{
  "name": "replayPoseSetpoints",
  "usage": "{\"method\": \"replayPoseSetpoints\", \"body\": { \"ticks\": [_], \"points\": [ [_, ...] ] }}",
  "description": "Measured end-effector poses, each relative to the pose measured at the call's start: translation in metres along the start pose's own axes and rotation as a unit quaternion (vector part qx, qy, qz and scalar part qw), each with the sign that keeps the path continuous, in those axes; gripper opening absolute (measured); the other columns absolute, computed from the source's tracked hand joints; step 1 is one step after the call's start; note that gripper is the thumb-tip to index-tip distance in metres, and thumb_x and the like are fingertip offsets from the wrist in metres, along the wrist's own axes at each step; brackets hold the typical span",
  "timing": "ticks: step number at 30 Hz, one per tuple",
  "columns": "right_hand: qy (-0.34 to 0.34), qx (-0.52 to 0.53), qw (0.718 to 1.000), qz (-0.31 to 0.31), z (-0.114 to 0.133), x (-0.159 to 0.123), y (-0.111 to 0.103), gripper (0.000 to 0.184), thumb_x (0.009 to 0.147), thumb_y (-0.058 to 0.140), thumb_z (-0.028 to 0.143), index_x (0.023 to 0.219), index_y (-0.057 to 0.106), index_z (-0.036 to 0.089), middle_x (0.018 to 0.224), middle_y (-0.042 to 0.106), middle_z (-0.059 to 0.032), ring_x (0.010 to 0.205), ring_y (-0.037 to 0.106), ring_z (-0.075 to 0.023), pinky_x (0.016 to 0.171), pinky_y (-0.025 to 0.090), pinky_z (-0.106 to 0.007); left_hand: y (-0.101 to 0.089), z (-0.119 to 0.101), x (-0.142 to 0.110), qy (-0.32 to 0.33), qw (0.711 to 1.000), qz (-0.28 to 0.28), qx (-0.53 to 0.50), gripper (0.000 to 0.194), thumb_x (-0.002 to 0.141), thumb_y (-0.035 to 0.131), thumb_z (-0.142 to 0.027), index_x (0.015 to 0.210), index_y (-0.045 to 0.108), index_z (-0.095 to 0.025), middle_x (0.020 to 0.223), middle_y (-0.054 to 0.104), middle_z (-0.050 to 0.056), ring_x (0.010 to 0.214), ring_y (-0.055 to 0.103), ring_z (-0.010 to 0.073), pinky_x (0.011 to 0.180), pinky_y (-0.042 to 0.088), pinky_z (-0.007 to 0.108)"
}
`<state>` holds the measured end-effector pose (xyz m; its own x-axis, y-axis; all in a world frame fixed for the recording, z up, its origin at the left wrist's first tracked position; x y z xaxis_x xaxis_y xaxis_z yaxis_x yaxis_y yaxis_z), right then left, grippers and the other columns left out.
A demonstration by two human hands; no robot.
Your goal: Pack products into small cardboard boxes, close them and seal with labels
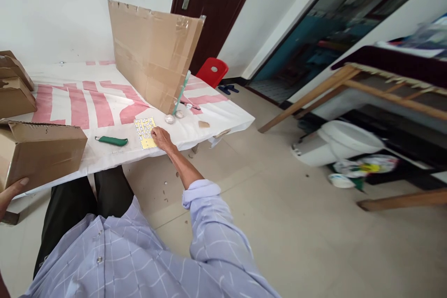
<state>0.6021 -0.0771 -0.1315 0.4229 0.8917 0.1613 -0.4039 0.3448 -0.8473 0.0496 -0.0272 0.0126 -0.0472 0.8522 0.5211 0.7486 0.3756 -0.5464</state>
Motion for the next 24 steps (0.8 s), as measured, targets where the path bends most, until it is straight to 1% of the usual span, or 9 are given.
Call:
{"method": "replayPoseSetpoints", "body": {
  "ticks": [2, 4, 6, 8, 12, 16, 18, 21, 24],
  "points": [
    [-0.009, 0.001, 1.000, -0.005, 0.000, -0.001, 0.000, 0.016, 0.095, 0.053, 0.016, 0.090, 0.066, 0.023, 0.107, 0.075, -0.0088, 0.097, 0.061, -0.0224, 0.089, 0.046, -0.032, 0.000, 0.003, 0.000, -0.025, 1.000, 0.002, 0.009, 0.132, 0.045, 0.093, -0.075, 0.160, 0.065, -0.017, 0.144, 0.058, 0.019, 0.143, 0.058, 0.0553, 0.106, 0.063, 0.073],
    [-0.020, 0.004, 1.000, -0.008, -0.001, -0.003, 0.001, 0.013, 0.094, 0.057, 0.019, 0.088, 0.067, 0.024, 0.104, 0.075, -0.0079, 0.097, 0.062, -0.0224, 0.091, 0.048, -0.033, 0.000, 0.007, 0.000, -0.042, 0.999, 0.004, 0.010, 0.132, 0.044, 0.093, -0.073, 0.159, 0.065, -0.015, 0.150, 0.056, 0.021, 0.144, 0.059, 0.0549, 0.106, 0.063, 0.071],
    [-0.030, 0.009, 0.999, -0.012, -0.002, -0.005, 0.002, 0.010, 0.093, 0.059, 0.021, 0.088, 0.067, 0.024, 0.100, 0.073, -0.0069, 0.097, 0.062, -0.0227, 0.092, 0.049, -0.033, -0.001, 0.011, -0.002, -0.047, 0.999, 0.007, -0.001, 0.130, 0.044, 0.094, -0.070, 0.157, 0.064, -0.013, 0.154, 0.054, 0.023, 0.143, 0.060, 0.0537, 0.106, 0.063, 0.070],
    [-0.036, 0.013, 0.999, -0.015, -0.004, -0.006, 0.005, 0.010, 0.091, 0.059, 0.022, 0.087, 0.067, 0.024, 0.097, 0.072, -0.0070, 0.097, 0.061, -0.0235, 0.093, 0.050, -0.034, -0.003, 0.016, -0.004, -0.048, 0.999, 0.011, -0.018, 0.128, 0.046, 0.095, -0.067, 0.157, 0.063, -0.012, 0.153, 0.054, 0.022, 0.143, 0.061, 0.0506, 0.106, 0.064, 0.066],
    [-0.042, 0.013, 0.999, -0.021, -0.008, -0.008, 0.013, 0.011, 0.090, 0.058, 0.020, 0.085, 0.066, 0.024, 0.098, 0.072, -0.0100, 0.099, 0.062, -0.0264, 0.095, 0.051, -0.038, -0.009, 0.032, -0.009, -0.056, 0.996, 0.039, -0.057, 0.121, 0.051, 0.099, -0.060, 0.157, 0.060, -0.016, 0.155, 0.055, 0.021, 0.149, 0.058, 0.0455, 0.111, 0.063, 0.060],
    [-0.040, 0.002, 0.999, -0.027, -0.012, -0.011, 0.019, 0.014, 0.092, 0.056, 0.021, 0.085, 0.068, 0.024, 0.102, 0.073, -0.0145, 0.102, 0.064, -0.0304, 0.099, 0.052, -0.043, -0.014, 0.055, -0.012, -0.064, 0.990, 0.077, -0.100, 0.121, 0.054, 0.101, -0.055, 0.159, 0.055, -0.019, 0.165, 0.051, 0.025, 0.156, 0.054, 0.0472, 0.115, 0.061, 0.063],
    [-0.037, -0.006, 0.999, -0.029, -0.013, -0.012, 0.021, 0.015, 0.093, 0.056, 0.021, 0.087, 0.069, 0.024, 0.106, 0.074, -0.0171, 0.104, 0.064, -0.0319, 0.101, 0.052, -0.044, -0.014, 0.064, -0.014, -0.065, 0.984, 0.103, -0.126, 0.123, 0.054, 0.102, -0.054, 0.161, 0.052, -0.020, 0.168, 0.052, 0.025, 0.159, 0.052, 0.0483, 0.114, 0.062, 0.064],
    [-0.034, -0.019, 0.999, -0.031, -0.013, -0.015, 0.024, 0.018, 0.095, 0.054, 0.020, 0.091, 0.072, 0.023, 0.111, 0.075, -0.0193, 0.107, 0.064, -0.0335, 0.104, 0.052, -0.046, -0.014, 0.072, -0.017, -0.075, 0.975, 0.136, -0.158, 0.124, 0.056, 0.103, -0.053, 0.164, 0.049, -0.023, 0.167, 0.055, 0.024, 0.160, 0.052, 0.0480, 0.112, 0.064, 0.062],
    [-0.037, -0.030, 0.998, -0.030, -0.010, -0.020, 0.026, 0.023, 0.097, 0.052, 0.019, 0.096, 0.074, 0.022, 0.116, 0.075, -0.0210, 0.110, 0.065, -0.0351, 0.106, 0.052, -0.048, -0.013, 0.075, -0.020, -0.087, 0.969, 0.151, -0.177, 0.129, 0.055, 0.104, -0.052, 0.167, 0.046, -0.024, 0.167, 0.057, 0.024, 0.159, 0.053, 0.0485, 0.110, 0.066, 0.060]
  ]
}}
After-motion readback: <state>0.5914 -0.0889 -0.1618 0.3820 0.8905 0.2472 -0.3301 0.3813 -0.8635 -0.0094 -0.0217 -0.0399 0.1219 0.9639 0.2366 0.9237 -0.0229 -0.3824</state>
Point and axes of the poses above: each hand's wrist, its own x-axis towards the middle knuckle, its own y-axis out of the palm, z = x × y, the point moved 2 cm from there along x, towards the middle knuckle
